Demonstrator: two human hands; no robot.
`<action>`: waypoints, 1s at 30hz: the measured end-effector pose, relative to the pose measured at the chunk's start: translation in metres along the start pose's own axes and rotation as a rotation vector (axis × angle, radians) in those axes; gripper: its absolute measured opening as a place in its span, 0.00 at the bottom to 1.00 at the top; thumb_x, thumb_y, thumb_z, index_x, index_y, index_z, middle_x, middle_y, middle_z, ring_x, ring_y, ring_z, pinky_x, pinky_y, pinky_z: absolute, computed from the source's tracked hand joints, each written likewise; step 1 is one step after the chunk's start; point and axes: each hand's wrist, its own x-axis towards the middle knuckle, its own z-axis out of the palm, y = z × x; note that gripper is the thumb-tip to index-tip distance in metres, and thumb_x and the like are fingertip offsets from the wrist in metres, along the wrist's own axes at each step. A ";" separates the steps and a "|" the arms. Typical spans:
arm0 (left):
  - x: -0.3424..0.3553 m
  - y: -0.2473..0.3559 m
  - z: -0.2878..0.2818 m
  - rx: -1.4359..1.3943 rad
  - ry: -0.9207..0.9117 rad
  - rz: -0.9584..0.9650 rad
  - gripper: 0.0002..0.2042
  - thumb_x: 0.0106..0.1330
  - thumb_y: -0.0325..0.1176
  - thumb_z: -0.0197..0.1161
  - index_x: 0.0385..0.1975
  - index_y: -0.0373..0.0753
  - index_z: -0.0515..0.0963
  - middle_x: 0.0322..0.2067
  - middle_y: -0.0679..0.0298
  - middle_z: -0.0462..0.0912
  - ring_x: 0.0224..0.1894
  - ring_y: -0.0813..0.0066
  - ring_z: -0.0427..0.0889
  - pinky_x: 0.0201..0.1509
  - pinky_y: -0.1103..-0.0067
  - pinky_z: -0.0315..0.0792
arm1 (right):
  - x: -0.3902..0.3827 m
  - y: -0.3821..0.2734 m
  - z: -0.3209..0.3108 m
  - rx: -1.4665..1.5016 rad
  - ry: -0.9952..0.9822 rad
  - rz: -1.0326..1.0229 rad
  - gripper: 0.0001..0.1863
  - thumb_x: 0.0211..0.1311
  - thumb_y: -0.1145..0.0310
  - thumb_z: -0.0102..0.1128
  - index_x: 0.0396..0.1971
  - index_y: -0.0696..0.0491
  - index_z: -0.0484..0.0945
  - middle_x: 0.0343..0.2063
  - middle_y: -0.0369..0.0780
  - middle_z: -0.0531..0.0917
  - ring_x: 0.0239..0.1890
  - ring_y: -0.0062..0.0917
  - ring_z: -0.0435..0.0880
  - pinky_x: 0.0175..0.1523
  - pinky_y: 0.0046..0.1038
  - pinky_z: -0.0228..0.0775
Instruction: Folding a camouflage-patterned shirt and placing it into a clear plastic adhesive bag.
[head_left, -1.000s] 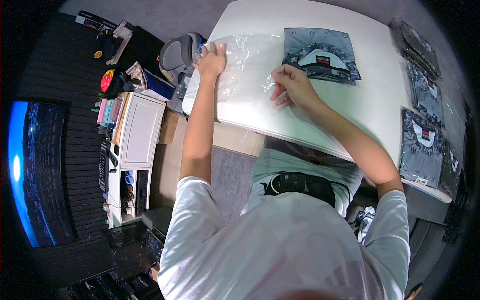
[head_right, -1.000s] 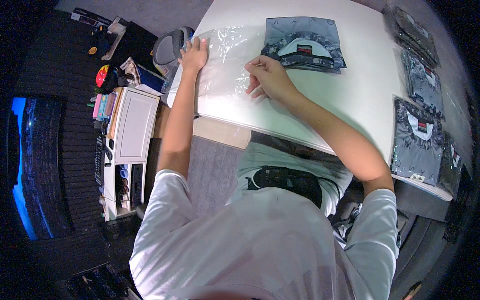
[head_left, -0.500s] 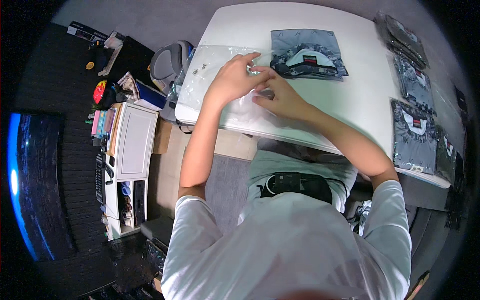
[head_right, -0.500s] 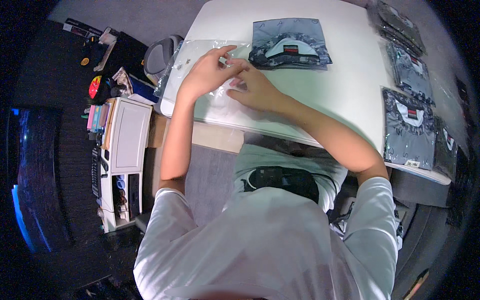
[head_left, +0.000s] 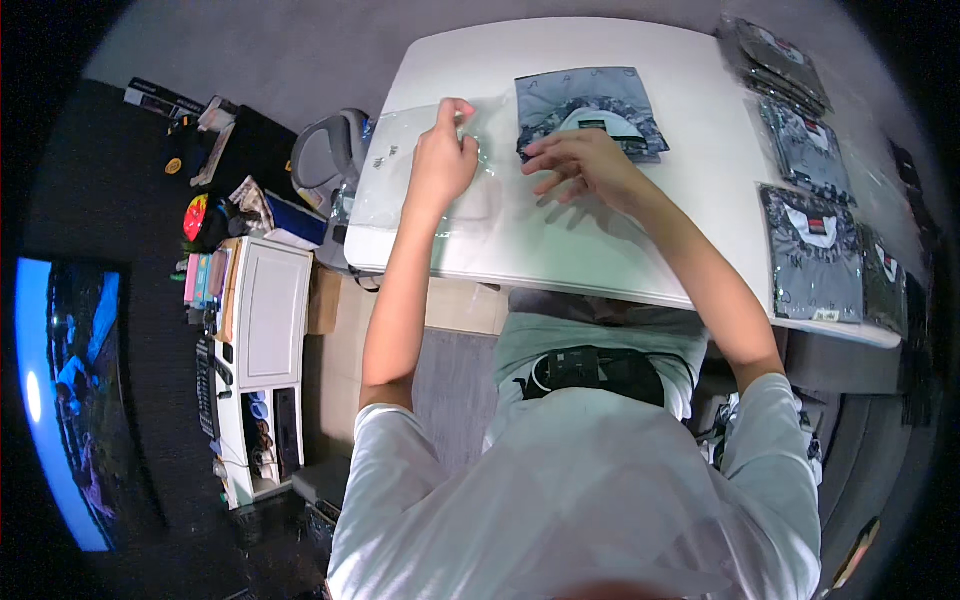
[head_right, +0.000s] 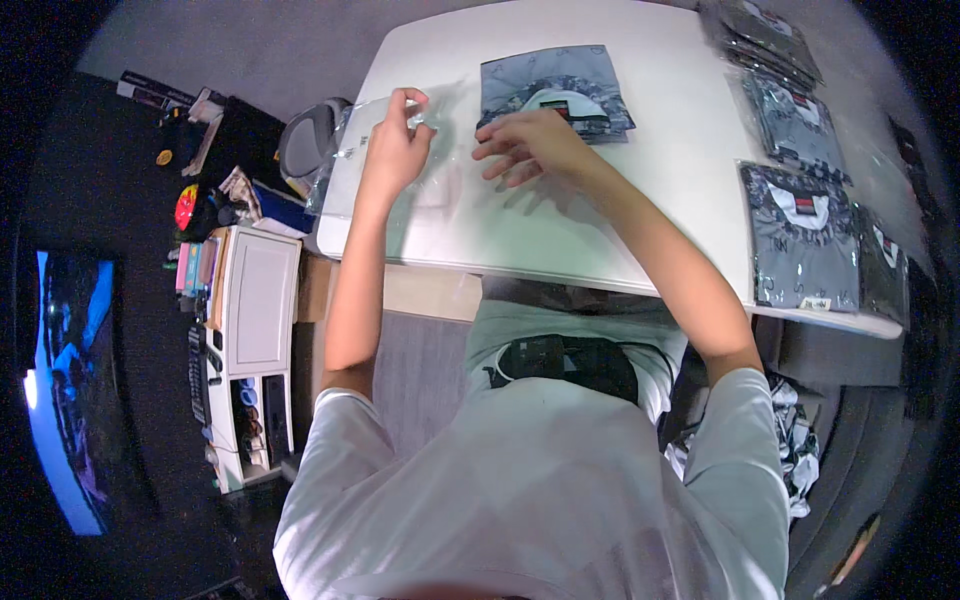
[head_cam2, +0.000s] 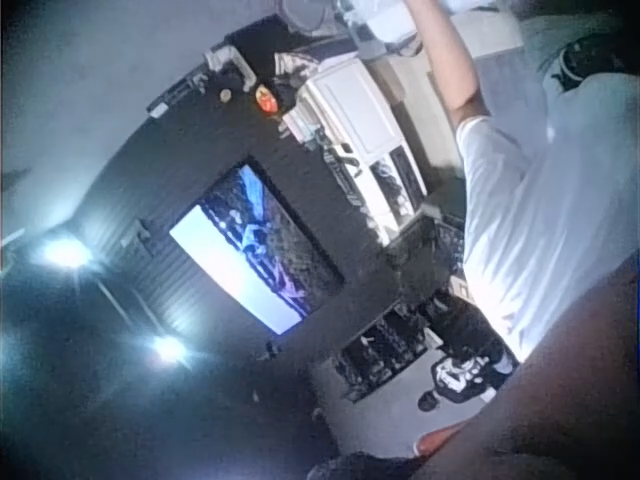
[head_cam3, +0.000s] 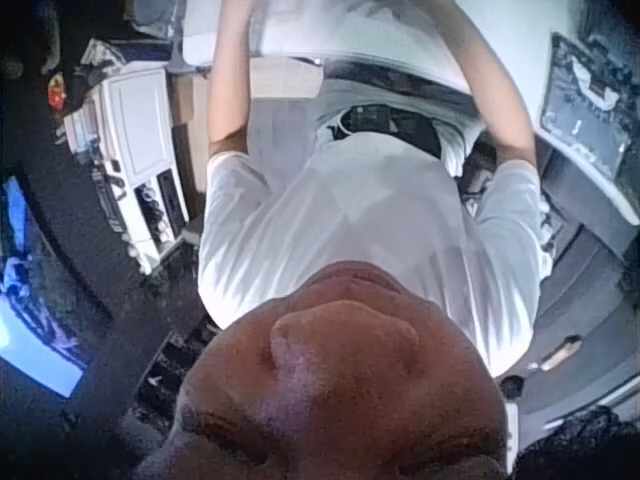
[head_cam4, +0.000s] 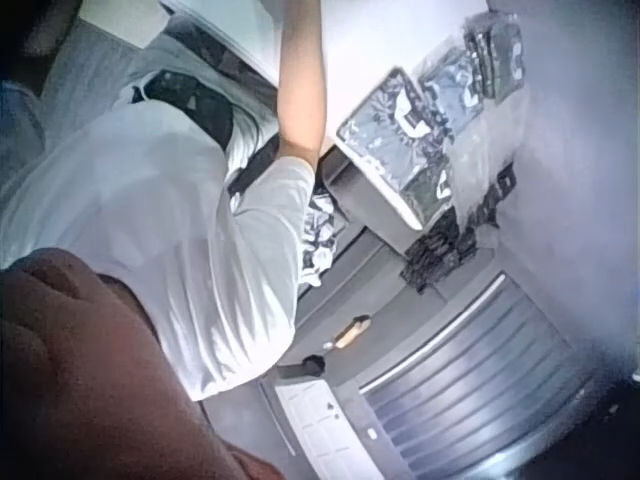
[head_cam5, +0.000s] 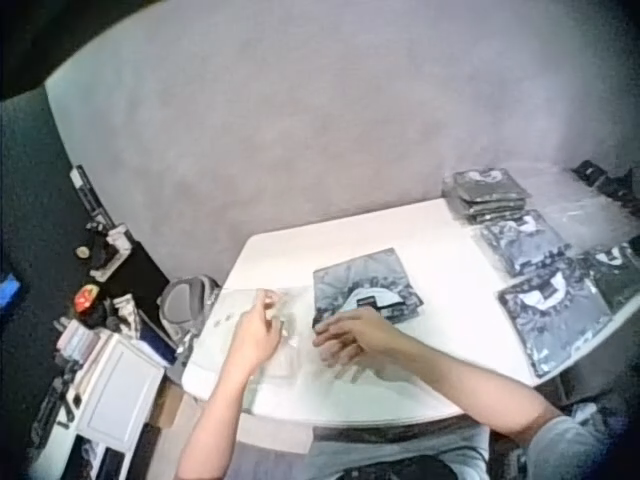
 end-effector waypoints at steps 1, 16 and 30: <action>0.001 0.001 0.006 0.089 0.103 0.075 0.16 0.62 0.21 0.55 0.50 0.41 0.74 0.50 0.43 0.82 0.37 0.51 0.87 0.44 0.70 0.79 | -0.013 0.005 -0.003 0.209 0.054 0.067 0.22 0.70 0.62 0.50 0.58 0.59 0.74 0.51 0.46 0.84 0.39 0.26 0.88 0.37 0.23 0.80; 0.005 0.043 0.105 0.605 -0.084 0.455 0.28 0.69 0.46 0.61 0.60 0.29 0.70 0.68 0.50 0.65 0.70 0.45 0.64 0.66 0.44 0.62 | -0.045 0.029 -0.044 0.480 0.339 0.195 0.17 0.76 0.63 0.42 0.51 0.61 0.73 0.53 0.47 0.83 0.52 0.36 0.86 0.54 0.31 0.82; 0.032 0.044 0.085 0.450 -0.183 0.556 0.12 0.62 0.36 0.56 0.32 0.34 0.81 0.28 0.51 0.86 0.32 0.50 0.87 0.38 0.59 0.80 | -0.043 0.034 -0.024 0.547 0.380 0.138 0.25 0.74 0.56 0.52 0.59 0.59 0.65 0.57 0.49 0.77 0.56 0.40 0.82 0.58 0.34 0.79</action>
